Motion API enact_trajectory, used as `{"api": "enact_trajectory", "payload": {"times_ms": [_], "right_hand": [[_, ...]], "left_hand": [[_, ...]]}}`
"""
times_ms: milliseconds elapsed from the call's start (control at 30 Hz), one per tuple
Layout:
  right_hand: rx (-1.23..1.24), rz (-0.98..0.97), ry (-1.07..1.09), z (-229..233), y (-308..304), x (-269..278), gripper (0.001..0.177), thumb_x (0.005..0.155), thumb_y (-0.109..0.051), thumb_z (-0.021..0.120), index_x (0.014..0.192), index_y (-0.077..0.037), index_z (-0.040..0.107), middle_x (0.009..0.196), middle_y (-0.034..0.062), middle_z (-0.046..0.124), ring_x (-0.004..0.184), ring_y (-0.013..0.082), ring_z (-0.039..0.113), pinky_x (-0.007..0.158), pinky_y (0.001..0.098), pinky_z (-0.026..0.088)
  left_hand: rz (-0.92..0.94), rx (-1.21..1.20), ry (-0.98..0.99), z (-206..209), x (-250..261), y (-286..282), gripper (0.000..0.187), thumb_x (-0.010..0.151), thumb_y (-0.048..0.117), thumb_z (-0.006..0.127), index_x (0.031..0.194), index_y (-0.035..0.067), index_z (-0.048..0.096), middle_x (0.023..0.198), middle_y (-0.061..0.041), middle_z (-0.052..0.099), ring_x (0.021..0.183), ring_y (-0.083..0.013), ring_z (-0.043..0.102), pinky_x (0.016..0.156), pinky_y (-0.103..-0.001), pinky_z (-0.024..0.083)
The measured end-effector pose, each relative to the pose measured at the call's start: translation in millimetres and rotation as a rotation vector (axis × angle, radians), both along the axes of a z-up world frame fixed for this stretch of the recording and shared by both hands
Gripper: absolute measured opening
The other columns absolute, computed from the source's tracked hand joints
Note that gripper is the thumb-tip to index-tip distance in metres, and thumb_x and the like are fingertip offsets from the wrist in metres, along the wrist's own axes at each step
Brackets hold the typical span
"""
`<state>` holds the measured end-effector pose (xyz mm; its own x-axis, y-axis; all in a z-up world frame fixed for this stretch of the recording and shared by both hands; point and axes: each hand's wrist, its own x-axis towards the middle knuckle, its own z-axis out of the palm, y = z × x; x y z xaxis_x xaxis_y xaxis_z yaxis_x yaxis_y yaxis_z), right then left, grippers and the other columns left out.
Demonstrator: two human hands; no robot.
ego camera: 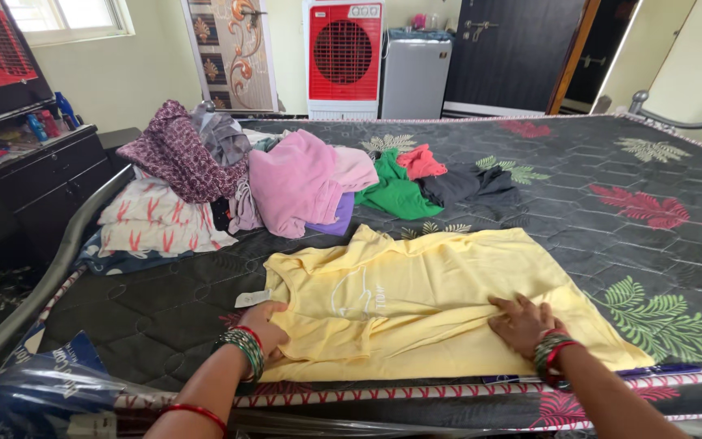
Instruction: The person folds a light pink t-shirt and then a yellow t-shirt on a bed. They smooth each garment, fold the sleeves and sides, and stack the folded shirts on the bed.
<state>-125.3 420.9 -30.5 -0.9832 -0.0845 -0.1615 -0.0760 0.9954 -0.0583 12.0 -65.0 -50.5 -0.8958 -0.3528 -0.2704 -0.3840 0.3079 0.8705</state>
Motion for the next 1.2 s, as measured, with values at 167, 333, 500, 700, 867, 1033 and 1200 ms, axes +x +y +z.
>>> {"api": "enact_trajectory", "payload": {"times_ms": [167, 333, 500, 700, 867, 1033, 1200], "right_hand": [[0.092, -0.162, -0.030, 21, -33, 22, 0.067, 0.093, -0.077, 0.026, 0.157, -0.059, 0.015, 0.174, -0.0051, 0.001, 0.157, 0.0456, -0.001, 0.118, 0.0721, 0.010], [0.062, -0.167, -0.016, 28, -35, 16, 0.068, 0.092, -0.076, 0.027, 0.157, -0.059, 0.016, 0.174, -0.0064, 0.003, 0.157, 0.0441, 0.002, 0.118, 0.0729, 0.011], [0.080, -0.144, 0.037, 12, -29, -9, 0.069, 0.092, -0.078, 0.026, 0.157, -0.056, 0.018, 0.173, -0.0071, 0.006, 0.159, 0.0341, 0.006, 0.120, 0.0693, 0.009], [0.063, -0.123, 0.116, -3, -27, -37, 0.071, 0.092, -0.076, 0.031, 0.157, -0.052, 0.021, 0.172, -0.0064, 0.010, 0.158, 0.0311, 0.011, 0.119, 0.0690, 0.013], [-0.005, -0.255, 0.078, -11, -36, -59, 0.070, 0.092, -0.072, 0.035, 0.157, -0.049, 0.025, 0.171, -0.0065, 0.011, 0.158, 0.0287, 0.008, 0.119, 0.0709, 0.008], [-0.111, -0.229, 0.295, -25, -90, -72, 0.077, 0.093, -0.070, 0.043, 0.159, -0.032, 0.030, 0.163, 0.0170, 0.023, 0.152, 0.0357, 0.020, 0.119, 0.0578, 0.017], [-0.323, 0.022, 0.410, -20, -180, -59, 0.065, 0.094, -0.059, 0.047, 0.151, -0.028, 0.042, 0.154, 0.0132, 0.041, 0.140, 0.0365, 0.040, 0.117, 0.0497, 0.029]], "left_hand": [[0.222, 0.634, 0.360, -2, -68, -12, 0.059, 0.077, -0.004, 0.073, 0.132, 0.012, 0.062, 0.087, -0.009, 0.065, 0.066, -0.0181, 0.063, 0.060, -0.034, 0.051], [0.214, 0.367, 0.571, -9, -121, -1, 0.063, 0.078, 0.002, 0.077, 0.136, 0.016, 0.055, 0.121, -0.009, 0.063, 0.104, -0.0176, 0.067, 0.090, -0.037, 0.058], [-0.140, -0.802, 0.065, -11, -88, 63, 0.068, 0.083, 0.036, 0.069, 0.145, 0.022, 0.046, 0.156, -0.006, 0.039, 0.147, -0.0274, 0.033, 0.121, -0.051, 0.023], [-0.143, -0.937, -0.004, 29, -49, 97, 0.058, 0.092, 0.038, 0.047, 0.149, 0.025, 0.044, 0.164, -0.001, 0.028, 0.154, -0.0265, 0.013, 0.123, -0.061, 0.002], [-0.081, -0.918, 0.057, 43, -44, 97, 0.053, 0.090, 0.037, 0.052, 0.141, 0.023, 0.054, 0.159, -0.003, 0.039, 0.154, -0.0270, 0.021, 0.122, -0.062, 0.007], [0.106, -0.955, 0.091, 38, -47, 97, 0.065, 0.083, 0.036, 0.059, 0.146, 0.022, 0.046, 0.160, -0.006, 0.031, 0.150, -0.0356, 0.018, 0.114, -0.070, 0.011], [0.235, -0.881, -0.003, 37, -47, 99, 0.074, 0.083, 0.034, 0.058, 0.153, 0.027, 0.035, 0.165, -0.008, 0.017, 0.149, -0.0408, 0.015, 0.105, -0.076, 0.022]]}}
